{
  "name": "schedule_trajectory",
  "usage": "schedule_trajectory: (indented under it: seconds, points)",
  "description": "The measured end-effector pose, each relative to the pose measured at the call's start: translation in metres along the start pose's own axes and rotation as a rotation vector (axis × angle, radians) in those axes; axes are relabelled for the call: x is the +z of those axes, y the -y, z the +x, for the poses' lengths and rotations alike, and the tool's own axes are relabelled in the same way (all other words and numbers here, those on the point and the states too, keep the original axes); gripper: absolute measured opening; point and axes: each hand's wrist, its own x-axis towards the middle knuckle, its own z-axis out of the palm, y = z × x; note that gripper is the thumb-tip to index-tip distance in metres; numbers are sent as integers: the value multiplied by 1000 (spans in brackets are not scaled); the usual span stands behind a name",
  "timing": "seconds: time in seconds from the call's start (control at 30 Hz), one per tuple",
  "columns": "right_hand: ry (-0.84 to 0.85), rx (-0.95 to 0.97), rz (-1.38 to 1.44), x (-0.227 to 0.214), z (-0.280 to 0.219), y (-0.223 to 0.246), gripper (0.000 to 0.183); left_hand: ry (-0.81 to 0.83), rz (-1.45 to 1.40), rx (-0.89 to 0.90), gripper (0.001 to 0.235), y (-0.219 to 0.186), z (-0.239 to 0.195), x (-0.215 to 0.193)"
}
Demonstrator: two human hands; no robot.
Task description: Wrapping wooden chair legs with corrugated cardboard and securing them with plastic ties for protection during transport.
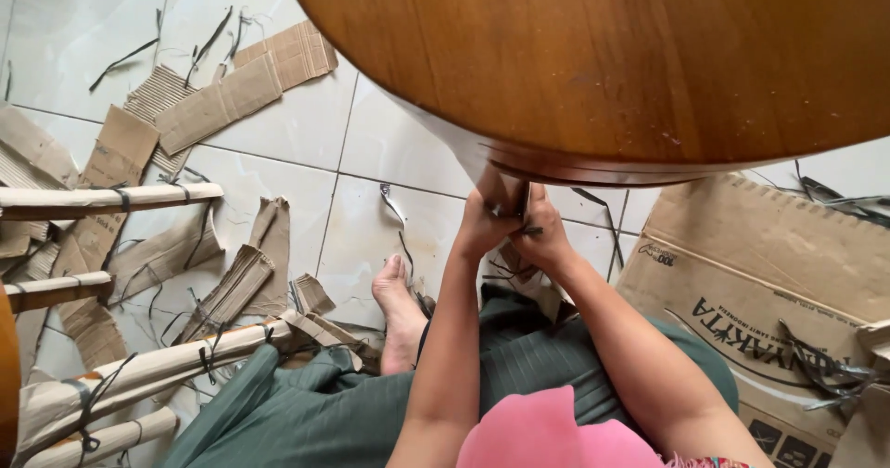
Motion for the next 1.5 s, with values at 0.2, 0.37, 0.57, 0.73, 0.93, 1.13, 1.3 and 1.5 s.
schedule_trajectory:
  seconds: [0.2, 0.37, 0.57, 0.73, 0.93, 1.13, 1.3, 1.5]
  points:
    - [31, 7, -21, -17, -3, 58, 78, -9, 51, -43, 57, -22, -6, 1]
    - [-1, -6, -46, -20, -17, 62, 59, 5, 28, -21, 61, -34, -19, 7]
    - [103, 22, -197, -40, -40, 87, 65, -65, 105, -39, 52, 29, -33, 15]
    - [158, 40, -373, -46, -62, 87, 64, -71, 93, -60, 50, 2, -74, 21]
    - [215, 142, -516, -39, -90, 111, 65, -20, 95, -98, 61, -19, -111, 14]
    - [81, 165, -717, -5, -141, 149, 90, 5, 131, -123, 72, -73, -168, -4]
    - [-120, 76, -770, 35, -176, 141, 93, 50, 111, -17, 80, -58, -191, -25]
    - [-253, 165, -810, 58, -193, 143, 68, 172, 169, -89, 88, -48, -205, -42]
